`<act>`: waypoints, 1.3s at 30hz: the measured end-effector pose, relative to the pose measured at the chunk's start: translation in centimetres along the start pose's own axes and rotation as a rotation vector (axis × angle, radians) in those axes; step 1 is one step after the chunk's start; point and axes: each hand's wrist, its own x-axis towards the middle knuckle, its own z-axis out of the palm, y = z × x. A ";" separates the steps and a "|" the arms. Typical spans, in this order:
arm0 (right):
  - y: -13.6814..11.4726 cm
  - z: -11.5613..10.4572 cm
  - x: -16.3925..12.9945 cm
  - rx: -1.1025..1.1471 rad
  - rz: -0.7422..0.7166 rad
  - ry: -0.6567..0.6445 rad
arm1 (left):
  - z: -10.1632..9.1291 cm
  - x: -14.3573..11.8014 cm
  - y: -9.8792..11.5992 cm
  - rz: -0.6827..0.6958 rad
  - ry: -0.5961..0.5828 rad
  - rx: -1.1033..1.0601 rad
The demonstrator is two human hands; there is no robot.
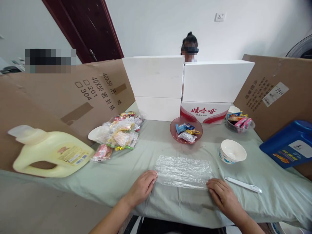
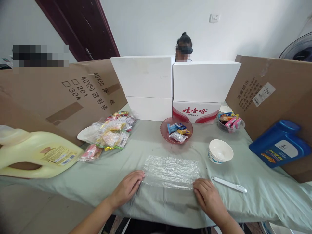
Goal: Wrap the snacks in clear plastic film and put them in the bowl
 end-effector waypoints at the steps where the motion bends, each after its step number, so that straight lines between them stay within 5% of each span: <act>1: 0.0 0.0 0.0 0.026 0.023 0.003 | 0.0 0.0 0.0 -0.016 0.003 -0.004; 12: 0.2 1.9 2.1 0.195 0.417 0.091 | 2.1 3.2 -0.8 -0.371 0.152 -0.015; 19: 0.6 2.3 3.4 0.174 0.575 0.094 | -0.4 3.4 -0.7 -0.187 -0.240 -0.384; 24: 0.8 2.7 3.8 0.122 0.594 0.120 | 0.0 3.1 -0.8 -0.320 -0.120 -0.370; 29: 1.3 3.3 5.0 -0.016 0.546 0.187 | 1.9 4.8 -1.0 -0.536 0.063 -0.161; 33: 1.7 4.0 5.7 -0.223 0.579 0.131 | 3.5 6.0 -1.0 -0.614 0.092 0.143; 39: 1.4 4.6 5.8 -0.342 0.631 0.054 | 5.1 6.4 -0.9 -0.633 0.081 0.294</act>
